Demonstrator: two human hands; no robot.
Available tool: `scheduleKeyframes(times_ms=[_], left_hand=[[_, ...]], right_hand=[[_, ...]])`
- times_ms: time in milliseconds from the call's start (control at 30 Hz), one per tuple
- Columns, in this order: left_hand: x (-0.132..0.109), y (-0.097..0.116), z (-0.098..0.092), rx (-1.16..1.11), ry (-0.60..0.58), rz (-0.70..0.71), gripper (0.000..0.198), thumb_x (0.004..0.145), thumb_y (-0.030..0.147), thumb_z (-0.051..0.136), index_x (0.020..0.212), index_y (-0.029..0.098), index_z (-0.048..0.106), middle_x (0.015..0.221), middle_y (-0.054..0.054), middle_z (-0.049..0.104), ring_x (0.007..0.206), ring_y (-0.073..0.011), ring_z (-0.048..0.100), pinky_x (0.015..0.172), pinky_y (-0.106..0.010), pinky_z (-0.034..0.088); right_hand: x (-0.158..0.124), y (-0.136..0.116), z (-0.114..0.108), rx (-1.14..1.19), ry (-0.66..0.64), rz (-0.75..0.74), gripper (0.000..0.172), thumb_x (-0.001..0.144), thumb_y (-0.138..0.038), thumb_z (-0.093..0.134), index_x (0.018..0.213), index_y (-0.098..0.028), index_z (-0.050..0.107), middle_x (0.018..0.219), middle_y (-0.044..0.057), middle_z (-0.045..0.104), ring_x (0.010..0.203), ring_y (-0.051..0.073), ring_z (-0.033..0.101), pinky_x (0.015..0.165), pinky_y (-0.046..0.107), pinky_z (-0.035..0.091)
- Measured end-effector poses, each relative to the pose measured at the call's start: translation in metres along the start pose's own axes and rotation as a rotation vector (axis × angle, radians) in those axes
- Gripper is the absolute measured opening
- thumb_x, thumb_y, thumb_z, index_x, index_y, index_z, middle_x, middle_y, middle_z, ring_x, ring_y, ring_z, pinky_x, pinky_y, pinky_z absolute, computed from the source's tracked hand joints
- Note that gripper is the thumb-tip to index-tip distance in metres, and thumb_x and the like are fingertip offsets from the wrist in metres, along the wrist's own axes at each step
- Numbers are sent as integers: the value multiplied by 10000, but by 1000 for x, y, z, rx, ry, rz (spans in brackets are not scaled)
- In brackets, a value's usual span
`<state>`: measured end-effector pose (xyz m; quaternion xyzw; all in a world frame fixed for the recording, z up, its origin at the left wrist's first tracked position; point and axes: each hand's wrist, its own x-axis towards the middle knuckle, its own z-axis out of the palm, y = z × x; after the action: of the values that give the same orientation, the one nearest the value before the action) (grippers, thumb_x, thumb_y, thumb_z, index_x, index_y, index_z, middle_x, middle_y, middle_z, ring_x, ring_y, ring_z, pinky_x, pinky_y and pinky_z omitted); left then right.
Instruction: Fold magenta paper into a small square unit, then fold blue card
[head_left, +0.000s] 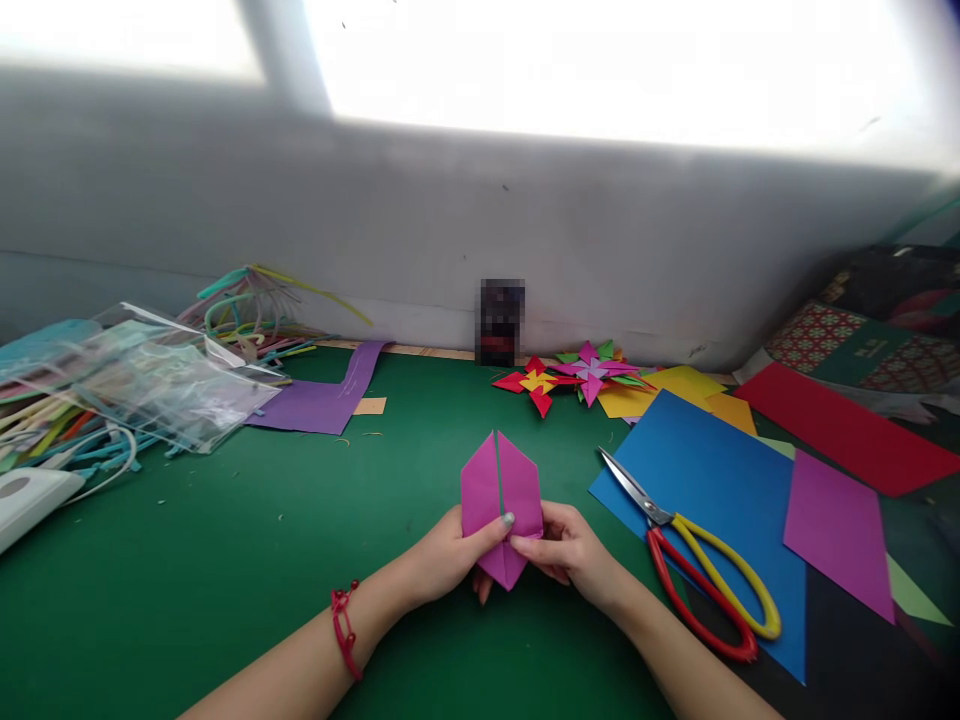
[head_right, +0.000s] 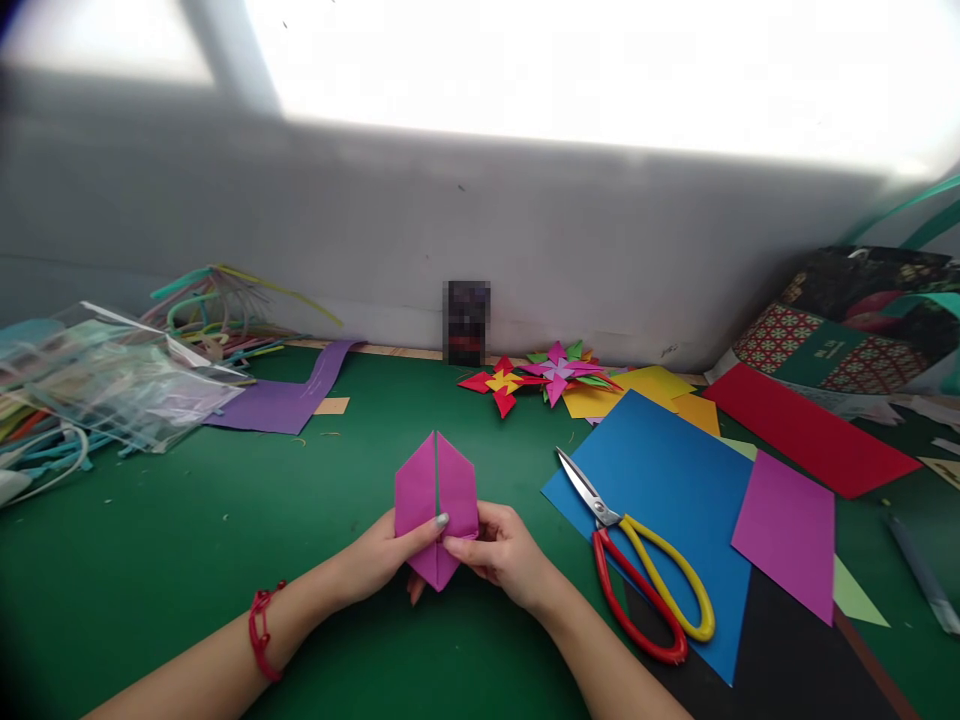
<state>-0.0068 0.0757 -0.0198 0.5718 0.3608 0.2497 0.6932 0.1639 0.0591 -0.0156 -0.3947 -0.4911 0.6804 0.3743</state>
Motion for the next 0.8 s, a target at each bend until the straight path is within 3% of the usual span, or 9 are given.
scheduleKeyframes(times_ms=[233,400,567,800], left_hand=[[0,-1,0,20,-7,1,404,841,457,409,665,115,534,466,4,512,377,-93,481,399,-200,382],[-1,2,2,117,157,117,270,801,378,520,842,121,591,805,-64,634,748,-169,579,683,-259,458],[2,5,4,58,251,180,303,786,351,554,1002,139,556,968,-68,613,883,-187,555,802,-285,435],[5,2,1,-125,205,105,273,784,365,556,881,116,607,846,-59,636,780,-172,564,748,-275,436]], right_hand=[[0,0,0,5,-16,-1,196,710,-334,636,748,-149,583,472,-78,346,382,40,256,361,186,174],[1,-1,0,33,-57,-16,206,690,-327,667,750,-144,593,537,-66,374,408,30,248,373,189,172],[2,-2,0,39,-15,-16,215,691,-334,671,769,-149,595,522,-74,360,403,29,237,378,195,179],[3,7,4,-78,8,-57,211,747,-326,626,865,-154,593,568,-55,433,421,42,327,395,190,279]])
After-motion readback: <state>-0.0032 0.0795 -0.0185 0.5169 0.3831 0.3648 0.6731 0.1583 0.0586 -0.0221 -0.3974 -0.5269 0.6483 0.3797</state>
